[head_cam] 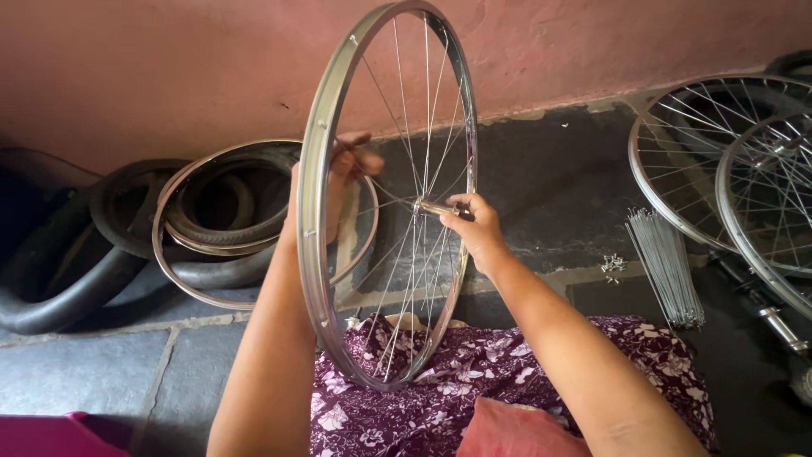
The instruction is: The person installs spokes into a bicycle wheel rim and hub. They repeatedly pick up a spoke, insert it through the hub flange, and thread it into a hole in the rim, then rotate the wheel to continue the process.
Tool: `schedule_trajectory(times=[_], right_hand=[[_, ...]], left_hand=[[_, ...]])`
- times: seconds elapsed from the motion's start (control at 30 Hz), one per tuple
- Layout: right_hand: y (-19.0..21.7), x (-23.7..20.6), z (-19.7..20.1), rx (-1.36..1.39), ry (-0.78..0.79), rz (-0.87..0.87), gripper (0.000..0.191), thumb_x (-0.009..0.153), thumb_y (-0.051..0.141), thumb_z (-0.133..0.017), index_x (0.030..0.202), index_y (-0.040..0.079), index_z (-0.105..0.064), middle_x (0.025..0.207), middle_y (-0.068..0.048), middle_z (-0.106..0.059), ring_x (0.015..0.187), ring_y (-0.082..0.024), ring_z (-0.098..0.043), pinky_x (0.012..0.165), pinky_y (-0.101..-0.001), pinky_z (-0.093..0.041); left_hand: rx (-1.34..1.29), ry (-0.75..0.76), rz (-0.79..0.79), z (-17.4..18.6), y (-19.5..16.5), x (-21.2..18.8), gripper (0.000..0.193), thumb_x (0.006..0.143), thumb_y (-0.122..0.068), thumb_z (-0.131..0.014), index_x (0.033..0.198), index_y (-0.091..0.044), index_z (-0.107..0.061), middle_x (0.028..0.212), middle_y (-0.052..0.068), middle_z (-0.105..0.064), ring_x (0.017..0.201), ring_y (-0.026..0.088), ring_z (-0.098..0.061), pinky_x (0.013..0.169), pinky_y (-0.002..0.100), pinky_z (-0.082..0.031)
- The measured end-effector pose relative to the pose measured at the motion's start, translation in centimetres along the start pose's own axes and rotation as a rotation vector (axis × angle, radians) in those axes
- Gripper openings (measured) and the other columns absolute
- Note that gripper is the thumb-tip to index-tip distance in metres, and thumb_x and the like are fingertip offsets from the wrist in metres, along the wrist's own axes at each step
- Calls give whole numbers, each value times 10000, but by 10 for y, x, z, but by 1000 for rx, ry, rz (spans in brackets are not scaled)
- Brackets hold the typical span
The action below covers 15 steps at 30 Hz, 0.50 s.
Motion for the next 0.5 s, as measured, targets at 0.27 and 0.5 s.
schedule_trajectory(times=[0.27, 0.5], right_hand=[[4, 3, -2, -1, 17, 52, 347, 827, 53, -789, 1155, 31, -678, 1019, -37, -686, 919, -111, -641, 827, -268, -538], [-8, 11, -2, -77, 5, 0, 352, 826, 47, -799, 1154, 37, -671, 1029, -33, -697, 930, -112, -647, 823, -271, -538]], left_hand=[[-395, -26, 16, 6, 9, -32, 507, 945, -310, -706, 1332, 2, -604, 1320, 98, -681, 1278, 199, -628, 1178, 345, -451], [49, -111, 68, 13, -13, -142, 337, 1060, -265, -637, 1139, 62, -651, 1116, 146, -643, 1061, 234, -613, 963, 370, -480]])
Point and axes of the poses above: each hand's wrist, its own x-axis towards the middle knuckle, its own z-axis out of the back of the hand, y = z × x, the point moved 8 cm from there along x, towards the middle knuckle
